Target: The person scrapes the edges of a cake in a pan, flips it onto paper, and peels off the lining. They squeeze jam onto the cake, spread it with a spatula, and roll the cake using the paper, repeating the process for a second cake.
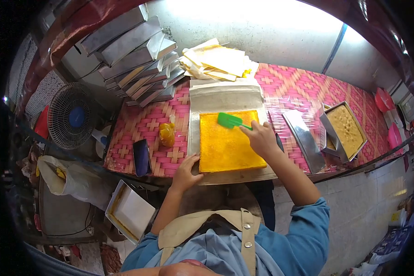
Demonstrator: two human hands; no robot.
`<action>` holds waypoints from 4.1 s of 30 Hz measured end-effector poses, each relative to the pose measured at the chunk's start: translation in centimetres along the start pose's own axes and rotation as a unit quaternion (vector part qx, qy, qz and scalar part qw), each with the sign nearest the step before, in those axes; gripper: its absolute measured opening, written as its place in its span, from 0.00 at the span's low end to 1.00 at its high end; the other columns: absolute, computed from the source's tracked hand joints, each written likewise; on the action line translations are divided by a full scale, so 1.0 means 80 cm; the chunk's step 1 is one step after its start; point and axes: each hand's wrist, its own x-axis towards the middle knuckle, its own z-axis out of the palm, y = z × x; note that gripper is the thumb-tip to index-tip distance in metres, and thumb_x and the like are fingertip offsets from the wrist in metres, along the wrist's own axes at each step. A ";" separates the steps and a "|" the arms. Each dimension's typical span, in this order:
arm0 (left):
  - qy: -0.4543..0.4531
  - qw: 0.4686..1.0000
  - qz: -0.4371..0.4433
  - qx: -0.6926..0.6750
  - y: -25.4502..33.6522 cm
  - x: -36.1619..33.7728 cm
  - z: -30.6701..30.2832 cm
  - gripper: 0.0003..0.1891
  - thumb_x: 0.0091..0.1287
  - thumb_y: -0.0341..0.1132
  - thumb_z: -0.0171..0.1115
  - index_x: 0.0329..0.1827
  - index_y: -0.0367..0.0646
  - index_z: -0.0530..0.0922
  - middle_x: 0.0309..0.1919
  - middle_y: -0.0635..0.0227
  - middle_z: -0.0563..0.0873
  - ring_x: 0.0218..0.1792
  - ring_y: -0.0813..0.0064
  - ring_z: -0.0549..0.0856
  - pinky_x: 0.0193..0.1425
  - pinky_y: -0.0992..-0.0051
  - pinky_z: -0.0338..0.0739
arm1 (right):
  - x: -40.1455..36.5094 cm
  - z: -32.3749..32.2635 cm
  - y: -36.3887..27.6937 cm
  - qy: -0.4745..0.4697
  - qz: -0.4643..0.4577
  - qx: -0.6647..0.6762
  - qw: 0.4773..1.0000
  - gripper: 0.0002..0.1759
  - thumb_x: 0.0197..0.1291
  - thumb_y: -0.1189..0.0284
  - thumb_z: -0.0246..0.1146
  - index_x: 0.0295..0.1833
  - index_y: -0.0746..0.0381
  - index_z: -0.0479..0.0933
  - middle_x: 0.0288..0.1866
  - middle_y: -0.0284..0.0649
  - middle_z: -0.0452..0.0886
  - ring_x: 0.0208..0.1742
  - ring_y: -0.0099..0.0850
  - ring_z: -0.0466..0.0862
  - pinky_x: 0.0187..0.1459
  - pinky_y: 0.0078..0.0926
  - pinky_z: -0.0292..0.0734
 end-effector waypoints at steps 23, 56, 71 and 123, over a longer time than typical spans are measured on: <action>0.003 1.000 -0.026 0.004 0.005 -0.001 -0.001 0.31 0.48 0.39 0.70 0.57 0.42 0.72 0.59 0.55 0.75 0.64 0.57 0.71 0.69 0.63 0.63 | -0.036 -0.044 0.023 0.004 0.196 -0.093 0.976 0.14 0.59 0.71 0.55 0.49 0.53 0.79 0.33 0.37 0.78 0.30 0.34 0.79 0.38 0.34 0.70; 0.005 1.000 -0.025 -0.004 0.003 -0.001 0.001 0.31 0.47 0.38 0.71 0.57 0.42 0.73 0.60 0.55 0.75 0.64 0.56 0.71 0.67 0.64 0.65 | -0.100 -0.072 -0.065 -0.059 0.160 0.228 0.959 0.15 0.55 0.72 0.59 0.49 0.50 0.82 0.28 0.37 0.75 0.32 0.37 0.77 0.36 0.36 0.70; -0.011 0.999 -0.034 0.004 0.005 -0.004 0.000 0.30 0.52 0.39 0.70 0.59 0.42 0.71 0.60 0.55 0.75 0.64 0.58 0.70 0.70 0.62 0.61 | -0.066 -0.018 0.086 0.010 0.117 0.011 0.993 0.18 0.53 0.75 0.58 0.48 0.47 0.81 0.30 0.35 0.76 0.33 0.31 0.79 0.41 0.32 0.70; 0.141 0.987 0.059 -0.059 0.042 -0.047 -0.002 0.08 0.56 0.26 0.64 0.32 0.39 0.72 0.44 0.59 0.82 0.54 0.55 0.77 0.65 0.58 0.64 | -0.212 -0.016 -0.023 0.082 0.258 0.475 0.837 0.07 0.50 0.76 0.67 0.35 0.60 0.76 0.52 0.44 0.79 0.61 0.36 0.73 0.61 0.36 0.61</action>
